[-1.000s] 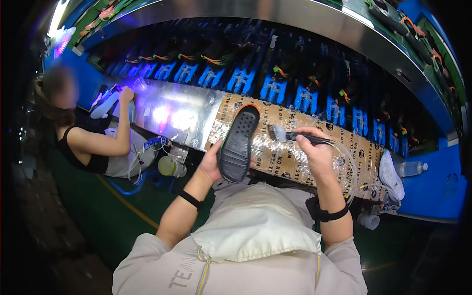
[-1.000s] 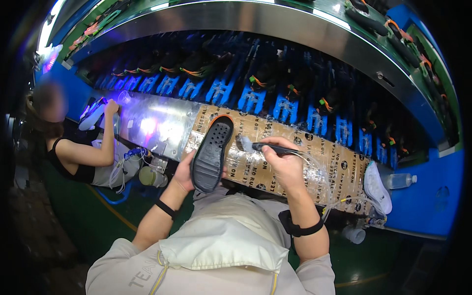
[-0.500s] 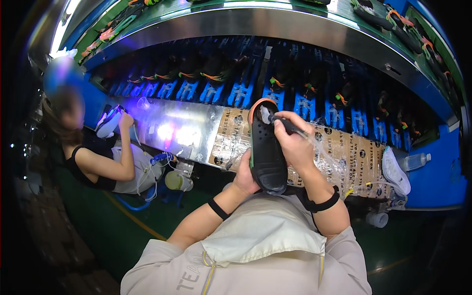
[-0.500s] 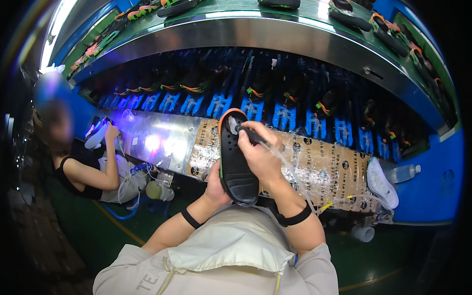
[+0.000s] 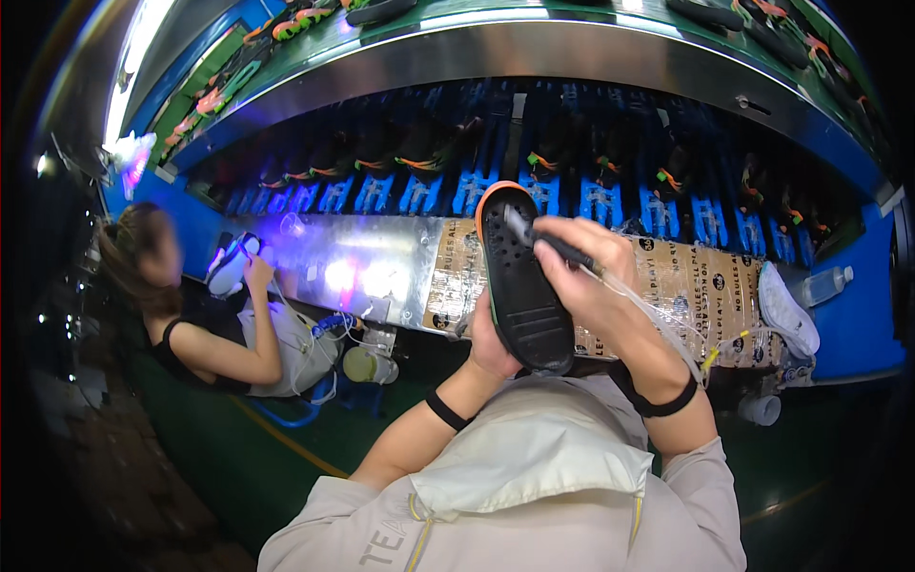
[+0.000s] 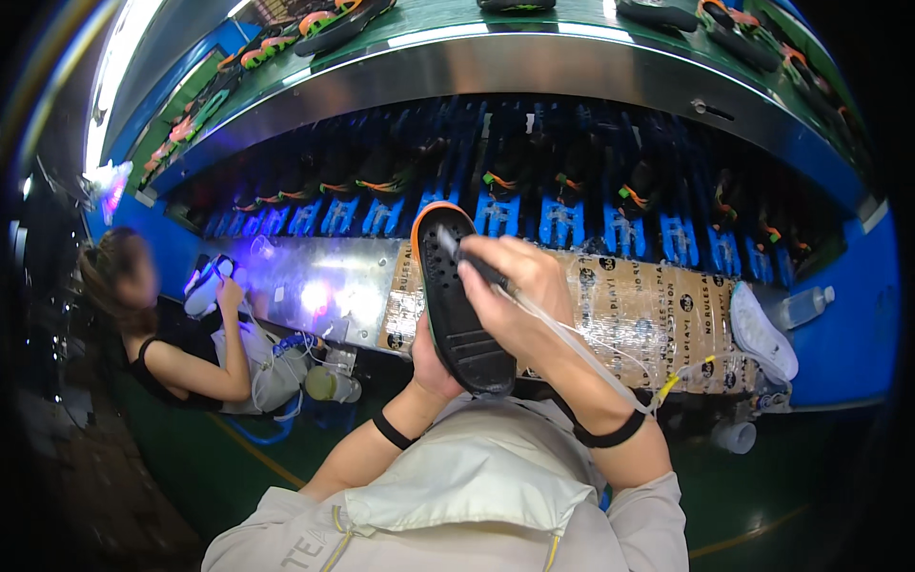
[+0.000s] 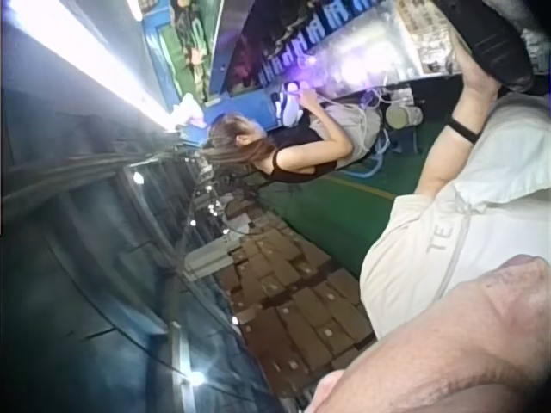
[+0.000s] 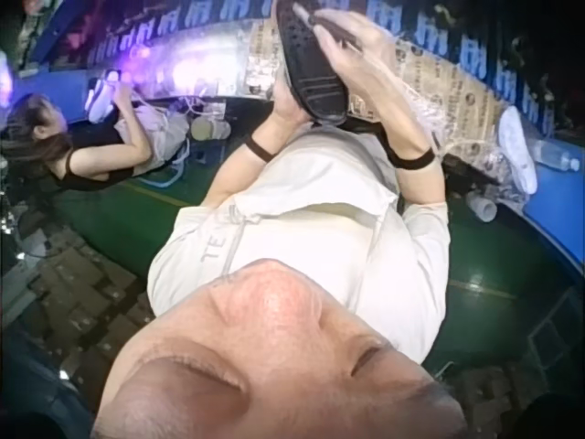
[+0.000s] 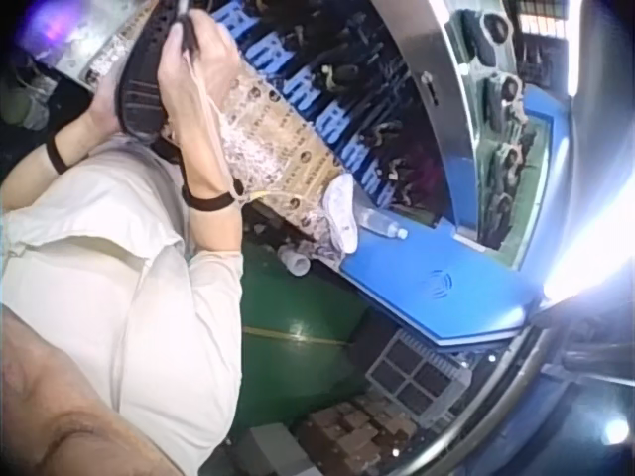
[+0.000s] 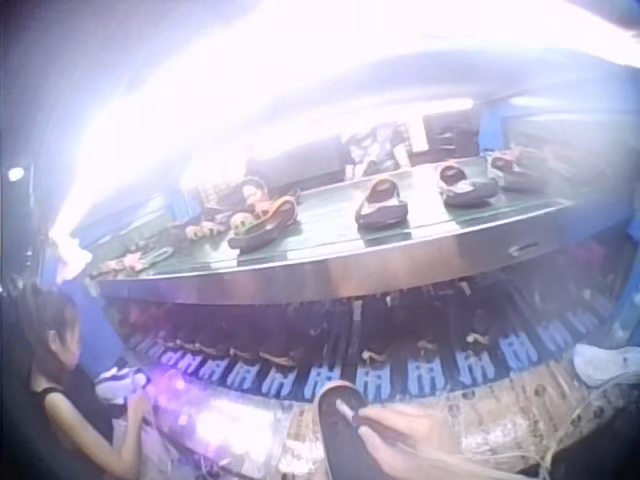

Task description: The person applies adhesive to the edges and bottom surfaces of shoe soles using a specialized application tool connected to a hose, then places the soles onto a moving conveyor belt.

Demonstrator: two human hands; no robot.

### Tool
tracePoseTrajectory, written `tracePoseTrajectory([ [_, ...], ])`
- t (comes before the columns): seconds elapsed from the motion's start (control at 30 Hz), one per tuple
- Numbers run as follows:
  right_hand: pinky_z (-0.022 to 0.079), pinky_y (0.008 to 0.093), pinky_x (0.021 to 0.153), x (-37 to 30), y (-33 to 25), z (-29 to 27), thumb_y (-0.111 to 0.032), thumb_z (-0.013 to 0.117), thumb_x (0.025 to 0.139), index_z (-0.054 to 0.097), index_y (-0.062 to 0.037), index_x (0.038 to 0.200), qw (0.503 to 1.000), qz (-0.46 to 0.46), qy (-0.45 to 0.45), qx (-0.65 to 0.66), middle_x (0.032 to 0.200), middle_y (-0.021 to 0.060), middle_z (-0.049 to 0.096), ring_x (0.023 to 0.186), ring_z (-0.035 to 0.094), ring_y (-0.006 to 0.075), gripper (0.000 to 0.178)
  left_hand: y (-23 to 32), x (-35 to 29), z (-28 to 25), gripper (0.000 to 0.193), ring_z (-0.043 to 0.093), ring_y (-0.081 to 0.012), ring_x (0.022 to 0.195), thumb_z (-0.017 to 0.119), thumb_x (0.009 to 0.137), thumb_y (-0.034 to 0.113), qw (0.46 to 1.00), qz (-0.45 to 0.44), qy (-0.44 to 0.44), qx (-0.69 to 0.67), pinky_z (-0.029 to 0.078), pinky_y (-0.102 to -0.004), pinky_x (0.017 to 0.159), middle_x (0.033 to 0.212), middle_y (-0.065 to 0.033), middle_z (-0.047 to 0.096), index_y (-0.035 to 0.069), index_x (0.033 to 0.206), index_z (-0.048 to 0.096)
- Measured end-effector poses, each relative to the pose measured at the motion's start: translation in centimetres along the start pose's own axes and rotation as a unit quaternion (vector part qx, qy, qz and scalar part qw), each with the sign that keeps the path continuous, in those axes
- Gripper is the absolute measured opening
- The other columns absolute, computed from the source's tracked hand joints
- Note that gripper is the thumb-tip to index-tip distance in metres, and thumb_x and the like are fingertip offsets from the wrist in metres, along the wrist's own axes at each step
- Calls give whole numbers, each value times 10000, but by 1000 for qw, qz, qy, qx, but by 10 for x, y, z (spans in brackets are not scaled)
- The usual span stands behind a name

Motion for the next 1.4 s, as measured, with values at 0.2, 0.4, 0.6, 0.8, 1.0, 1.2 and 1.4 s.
tracePoseTrajectory([
  [0.2,555,382,788,3,18,23,-52,806,904,797,-5,1137,987,-139,-65,44,949,149,745,860,712,298,237,1,-4,-5,804,613,-336,1421,203,1098,670,1000,1,4,19,530,-507,1186,1581,-167,576,134,1655,424],
  [0.4,528,395,807,6,27,19,-52,803,891,813,-43,1154,995,-28,26,88,962,133,739,871,701,291,263,2,-4,4,900,606,-368,1426,199,1062,754,991,-12,-127,-35,525,-534,1189,1610,-199,540,115,1660,411],
  [0.6,487,383,886,6,18,8,-68,825,872,815,-54,1134,966,-135,-176,130,937,107,752,933,689,282,263,13,1,13,877,589,-374,1441,199,1064,718,993,-12,-68,-100,519,-541,1193,1602,-196,546,113,1667,398],
  [0.8,455,396,807,1,6,11,-111,851,855,810,-102,1087,961,-237,-133,-47,878,90,727,864,661,272,236,12,1,11,901,582,-356,1450,267,1058,751,995,34,78,61,498,-507,1218,1615,-186,535,93,1657,406],
  [1.0,472,421,820,-1,5,9,-137,826,863,813,-101,1095,983,-171,-65,-13,869,61,732,886,673,277,235,22,7,8,898,574,-313,1454,320,1052,780,992,73,28,94,473,-484,1230,1597,-147,556,96,1618,460],
  [1.2,461,423,805,-5,-1,6,-121,823,860,803,-77,1112,961,-189,-170,106,894,64,743,870,670,280,257,32,8,-15,894,607,-317,1411,309,1051,787,978,128,-95,138,493,-495,1216,1555,-153,587,88,1573,506],
  [1.4,448,420,800,-8,-9,1,-136,850,850,792,-79,1122,934,-259,-244,20,925,64,728,902,653,285,283,45,21,6,824,681,-356,1295,285,1069,746,987,138,-68,42,561,-507,1126,1397,-184,684,110,1510,569],
])
Point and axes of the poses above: each hand's wrist, its own x-axis towards the middle knuckle, its own z-axis out of the palm, y = z × x, the point moved 1 cm from there along x, towards the middle knuckle
